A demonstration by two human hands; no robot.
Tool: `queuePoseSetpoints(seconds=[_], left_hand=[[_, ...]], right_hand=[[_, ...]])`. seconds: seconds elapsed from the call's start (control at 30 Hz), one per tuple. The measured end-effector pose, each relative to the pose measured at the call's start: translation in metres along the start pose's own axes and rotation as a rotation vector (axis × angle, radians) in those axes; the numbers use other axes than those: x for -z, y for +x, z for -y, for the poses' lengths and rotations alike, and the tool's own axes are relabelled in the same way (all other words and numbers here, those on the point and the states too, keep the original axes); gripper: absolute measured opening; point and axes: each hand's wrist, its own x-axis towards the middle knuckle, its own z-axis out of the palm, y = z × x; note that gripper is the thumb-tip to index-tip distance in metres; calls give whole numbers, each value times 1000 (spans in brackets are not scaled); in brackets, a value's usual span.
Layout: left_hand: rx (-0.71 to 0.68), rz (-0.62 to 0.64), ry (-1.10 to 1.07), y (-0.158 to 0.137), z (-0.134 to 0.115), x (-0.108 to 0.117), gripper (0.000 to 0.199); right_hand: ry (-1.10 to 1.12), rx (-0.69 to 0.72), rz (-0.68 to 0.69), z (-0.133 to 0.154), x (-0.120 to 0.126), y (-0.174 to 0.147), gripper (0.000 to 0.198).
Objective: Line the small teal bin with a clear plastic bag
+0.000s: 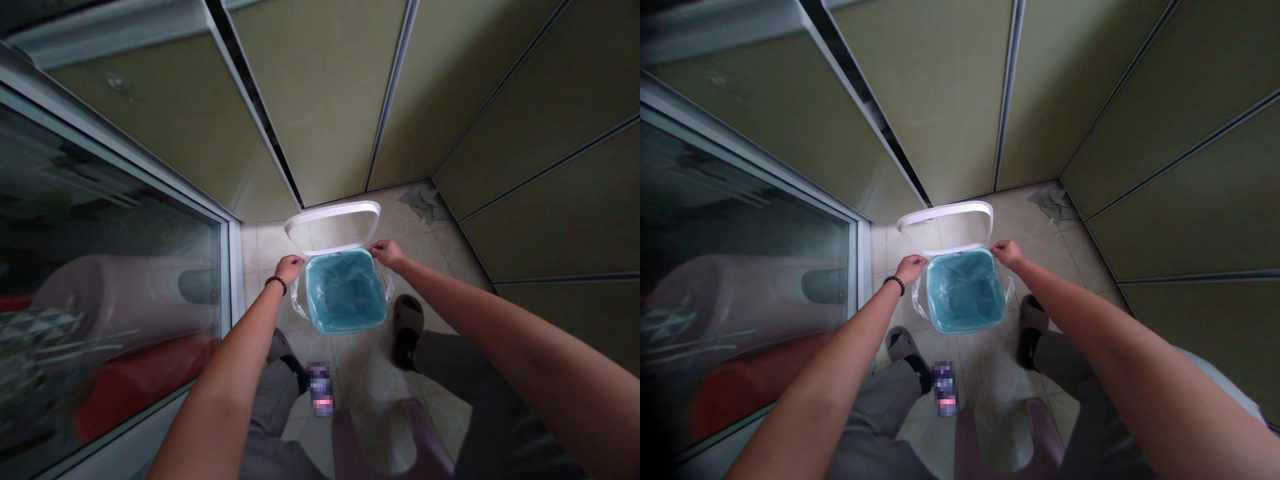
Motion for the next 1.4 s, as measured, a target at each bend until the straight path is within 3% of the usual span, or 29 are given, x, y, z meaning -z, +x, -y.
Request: queuePoseSetpoints(seconds=[0.13, 0.27, 0.4, 0.57, 0.83, 1.0, 1.2, 1.4], left_hand=[[-43, -80, -108, -5, -14, 9, 17], [-53, -205, -319, -17, -54, 38, 25], [49, -77, -579, -42, -97, 63, 35], [153, -20, -757, -79, -117, 71, 38], [297, 37, -822, -128, -105, 65, 32], [357, 5, -735, -152, -85, 50, 33], [383, 12, -493, -161, -58, 28, 31], [203, 54, -462, -158, -37, 17, 35]], right_hand=[[68, -18, -59, 3, 11, 0, 32], [205, 66, -158, 35, 53, -7, 33], [365, 131, -68, 75, 94, -32, 30], [491, 69, 6, 88, 107, -70, 23], [573, -57, 119, 63, 93, -114, 8], [515, -93, 130, 40, 72, -127, 15], [106, -85, 88, 18, 49, -129, 20], [-239, 115, 51, 9, 40, -130, 27]])
